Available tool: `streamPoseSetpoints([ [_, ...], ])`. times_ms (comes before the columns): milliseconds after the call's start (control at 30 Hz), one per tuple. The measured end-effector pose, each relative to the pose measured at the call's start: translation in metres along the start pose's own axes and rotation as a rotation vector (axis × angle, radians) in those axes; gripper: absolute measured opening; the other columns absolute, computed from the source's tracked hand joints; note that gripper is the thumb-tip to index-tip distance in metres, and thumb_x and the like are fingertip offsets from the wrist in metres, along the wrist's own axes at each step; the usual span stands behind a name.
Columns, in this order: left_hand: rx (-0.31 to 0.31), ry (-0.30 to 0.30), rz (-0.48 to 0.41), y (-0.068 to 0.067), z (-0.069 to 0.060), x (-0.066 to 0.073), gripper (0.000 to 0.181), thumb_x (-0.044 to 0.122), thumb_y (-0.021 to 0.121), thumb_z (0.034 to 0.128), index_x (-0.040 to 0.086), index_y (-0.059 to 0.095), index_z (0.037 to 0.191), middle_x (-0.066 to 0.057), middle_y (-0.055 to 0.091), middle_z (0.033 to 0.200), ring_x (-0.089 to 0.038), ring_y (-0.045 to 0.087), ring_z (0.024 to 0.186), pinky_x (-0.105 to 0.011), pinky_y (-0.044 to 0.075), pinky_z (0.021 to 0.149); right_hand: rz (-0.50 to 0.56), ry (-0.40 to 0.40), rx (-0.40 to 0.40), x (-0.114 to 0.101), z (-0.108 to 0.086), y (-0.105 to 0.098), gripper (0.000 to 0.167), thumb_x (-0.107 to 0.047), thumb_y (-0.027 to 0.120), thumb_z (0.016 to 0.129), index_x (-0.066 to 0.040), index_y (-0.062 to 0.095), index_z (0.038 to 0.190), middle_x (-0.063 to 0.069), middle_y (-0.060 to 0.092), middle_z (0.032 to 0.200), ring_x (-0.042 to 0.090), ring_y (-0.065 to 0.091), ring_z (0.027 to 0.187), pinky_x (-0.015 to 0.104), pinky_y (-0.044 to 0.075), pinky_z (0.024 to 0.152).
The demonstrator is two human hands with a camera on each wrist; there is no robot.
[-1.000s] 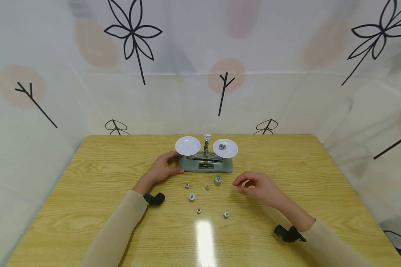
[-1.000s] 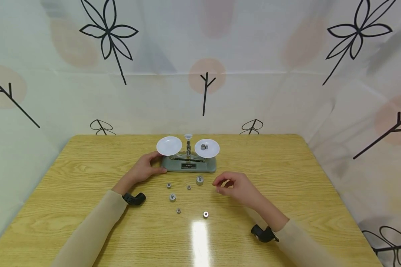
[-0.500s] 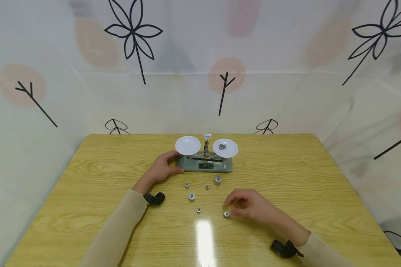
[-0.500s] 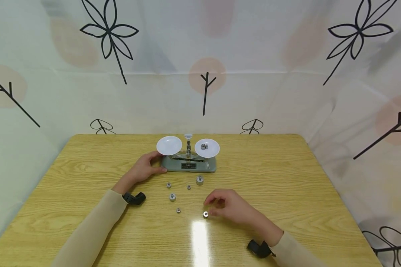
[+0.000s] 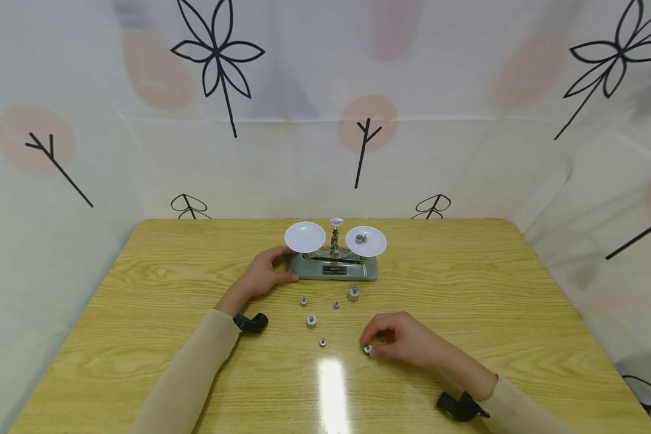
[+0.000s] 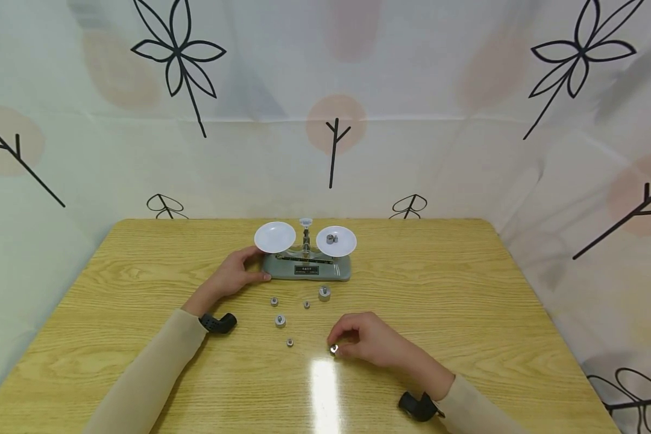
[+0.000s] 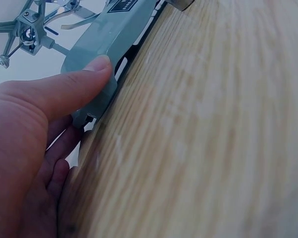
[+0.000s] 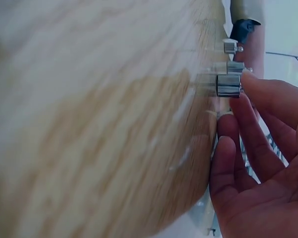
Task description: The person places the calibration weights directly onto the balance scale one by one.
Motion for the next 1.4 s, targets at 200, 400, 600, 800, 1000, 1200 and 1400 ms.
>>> streamPoseSetpoints([
  [200,-0.002,0.004,-0.006,-0.0001,-0.0002,0.0016,0.059,0.016,0.084,0.0827,0.009,0.059,0.136,-0.008,0.056,0.140,-0.027,0.042,0.137,-0.046,0.033,0.114,-0.024,-0.020,-0.004,-0.0014,0.0008,0.0015,0.013,-0.006,0.075,0.088,-0.011,0.073,0.100,0.002,0.070,0.103,0.015,0.064,0.093,0.032,0.056,0.080],
  [400,0.002,0.004,0.001,0.0001,0.0006,0.0019,0.059,0.015,0.083,0.0830,0.008,0.059,0.136,-0.009,0.055,0.140,-0.027,0.042,0.137,-0.046,0.033,0.114,-0.059,-0.032,-0.001,-0.0005,0.0016,0.0026,0.013,-0.005,0.076,0.088,-0.014,0.073,0.097,-0.002,0.069,0.102,0.013,0.063,0.093,0.030,0.056,0.080],
  [600,0.005,-0.011,0.006,-0.0001,0.0006,0.0007,0.058,0.014,0.083,0.0831,0.009,0.059,0.136,-0.008,0.055,0.141,-0.025,0.042,0.138,-0.043,0.032,0.114,-0.074,-0.023,0.003,0.0006,0.0026,0.0032,0.012,-0.005,0.076,0.088,-0.014,0.072,0.094,-0.001,0.069,0.102,0.010,0.063,0.096,0.029,0.055,0.082],
  [800,0.006,-0.014,0.015,-0.0002,-0.0008,0.0011,0.059,0.017,0.084,0.0828,0.010,0.060,0.136,-0.008,0.056,0.139,-0.026,0.043,0.137,-0.045,0.033,0.114,-0.066,0.018,0.001,0.0028,0.0024,0.0036,0.010,-0.006,0.075,0.088,-0.014,0.071,0.092,0.000,0.069,0.102,0.011,0.063,0.096,0.028,0.055,0.082],
  [1000,0.008,-0.012,0.023,-0.0005,-0.0012,0.0009,0.059,0.018,0.084,0.0823,0.011,0.060,0.136,-0.007,0.057,0.139,-0.026,0.043,0.137,-0.046,0.033,0.114,-0.051,0.036,-0.002,0.0031,0.0014,0.0039,0.008,-0.006,0.073,0.090,-0.014,0.071,0.092,0.000,0.069,0.103,0.012,0.063,0.097,0.029,0.055,0.081],
  [1200,0.010,-0.009,0.016,-0.0006,-0.0013,0.0011,0.058,0.017,0.084,0.0820,0.010,0.061,0.135,-0.007,0.057,0.138,-0.026,0.044,0.136,-0.045,0.033,0.114,-0.055,0.037,-0.005,0.0025,0.0007,0.0035,0.009,-0.006,0.071,0.091,-0.014,0.069,0.094,0.000,0.068,0.104,0.011,0.063,0.097,0.028,0.055,0.081],
  [1400,0.012,-0.007,0.015,-0.0006,-0.0018,0.0019,0.058,0.017,0.084,0.0820,0.011,0.061,0.135,-0.006,0.057,0.138,-0.026,0.044,0.136,-0.045,0.033,0.114,-0.044,0.030,-0.007,0.0035,0.0001,0.0034,0.007,-0.008,0.071,0.092,-0.014,0.068,0.095,0.000,0.069,0.106,0.013,0.063,0.098,0.028,0.054,0.081],
])
Point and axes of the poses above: each hand's wrist, its own z-axis towards the middle knuckle, its own y-axis out of the palm, x = y × z, the point moved 10 cm from there along z, towards the middle knuckle
